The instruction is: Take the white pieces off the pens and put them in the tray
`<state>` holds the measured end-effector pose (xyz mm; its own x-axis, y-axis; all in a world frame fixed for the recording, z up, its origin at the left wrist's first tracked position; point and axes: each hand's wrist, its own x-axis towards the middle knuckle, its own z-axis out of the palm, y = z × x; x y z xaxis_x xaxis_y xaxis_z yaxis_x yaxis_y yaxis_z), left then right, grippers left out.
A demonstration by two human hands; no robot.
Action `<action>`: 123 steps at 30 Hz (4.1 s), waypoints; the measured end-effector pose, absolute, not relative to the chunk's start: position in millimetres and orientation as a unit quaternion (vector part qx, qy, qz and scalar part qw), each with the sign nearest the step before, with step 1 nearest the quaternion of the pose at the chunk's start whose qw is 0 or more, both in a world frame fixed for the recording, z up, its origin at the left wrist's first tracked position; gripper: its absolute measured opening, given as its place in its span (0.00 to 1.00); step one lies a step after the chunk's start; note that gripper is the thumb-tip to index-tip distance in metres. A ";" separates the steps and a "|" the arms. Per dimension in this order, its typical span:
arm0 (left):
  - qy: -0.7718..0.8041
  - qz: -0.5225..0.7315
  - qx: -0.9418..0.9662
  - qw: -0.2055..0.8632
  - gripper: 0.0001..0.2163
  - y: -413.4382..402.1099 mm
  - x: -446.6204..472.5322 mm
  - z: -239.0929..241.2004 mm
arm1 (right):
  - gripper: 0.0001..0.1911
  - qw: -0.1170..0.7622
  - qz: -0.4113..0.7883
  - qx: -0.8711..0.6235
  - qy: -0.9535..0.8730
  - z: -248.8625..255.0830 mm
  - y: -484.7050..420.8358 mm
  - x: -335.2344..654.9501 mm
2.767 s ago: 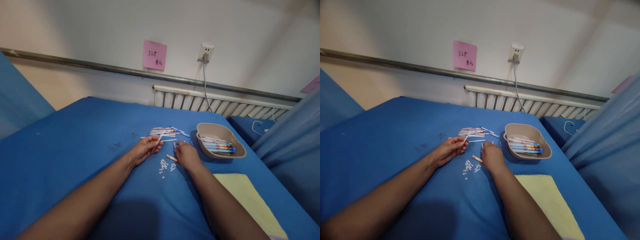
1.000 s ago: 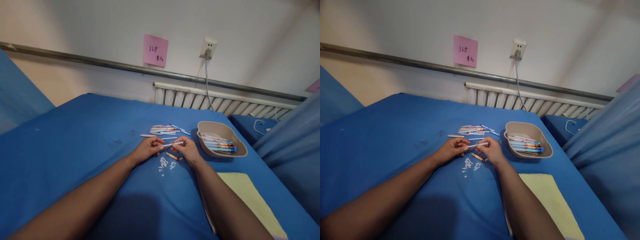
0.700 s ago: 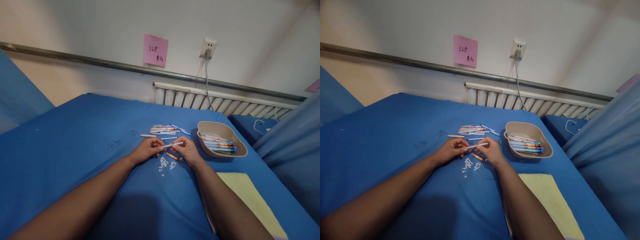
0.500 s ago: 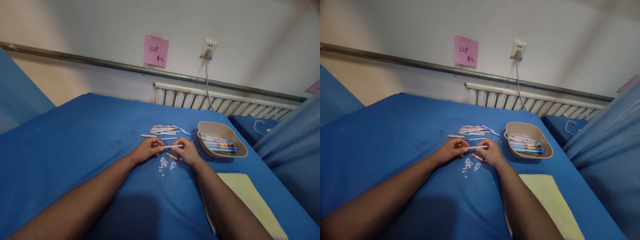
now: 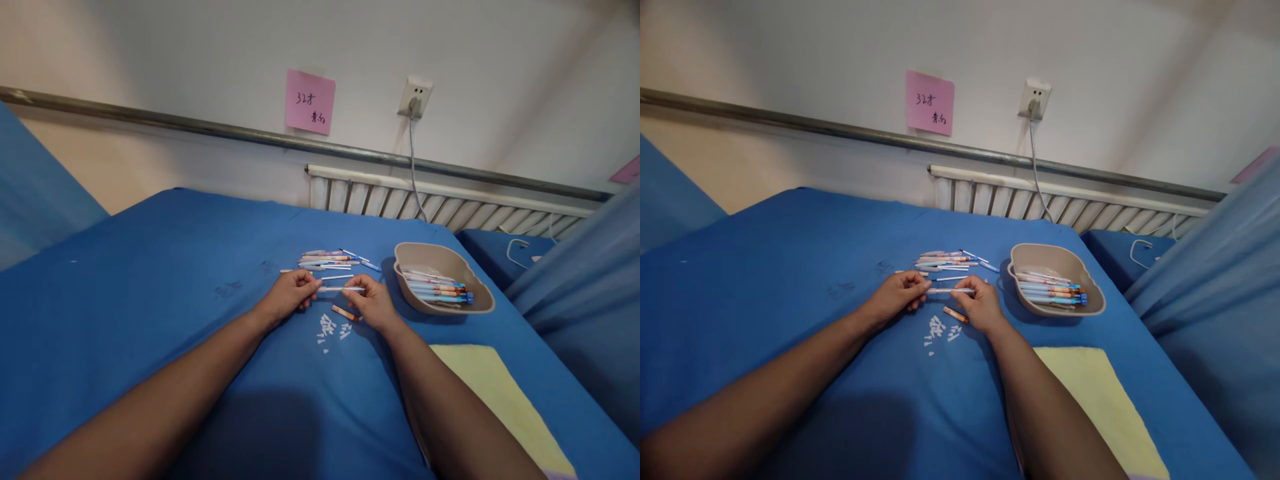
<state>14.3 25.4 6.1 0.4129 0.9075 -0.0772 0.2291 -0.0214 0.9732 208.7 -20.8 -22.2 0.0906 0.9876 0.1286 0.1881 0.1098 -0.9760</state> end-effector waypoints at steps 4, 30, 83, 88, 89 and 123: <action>0.404 0.369 0.600 0.584 0.16 23.5 15.9 7.4 | 0.10 0.515 0.404 -0.541 -0.527 -21.4 -19.5 209.7; 0.438 0.306 0.579 0.616 0.16 25.9 14.3 3.3 | 0.08 0.516 0.385 -0.547 -0.536 -20.9 -18.7 210.1; 0.370 0.380 0.463 0.710 0.16 35.4 3.1 10.6 | 0.15 0.418 0.010 -0.614 -0.669 37.5 -47.8 272.0; 0.363 0.377 0.457 0.719 0.14 39.5 3.0 4.0 | 0.13 0.202 -0.026 -0.709 -0.675 44.3 -55.5 382.7; 0.363 0.377 0.456 0.720 0.14 40.0 3.2 3.1 | 0.13 0.158 -0.031 -0.727 -0.668 43.3 -56.4 397.4; 0.370 0.395 0.492 0.682 0.15 37.4 4.6 -3.1 | 0.12 0.436 0.038 -0.602 -0.668 40.1 -33.2 242.5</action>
<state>4.6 37.4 -3.1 0.4134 0.9032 -0.1153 -0.1746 0.2029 0.9635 242.5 -33.2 40.1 0.1051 0.8375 0.5363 0.7704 0.2724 -0.5764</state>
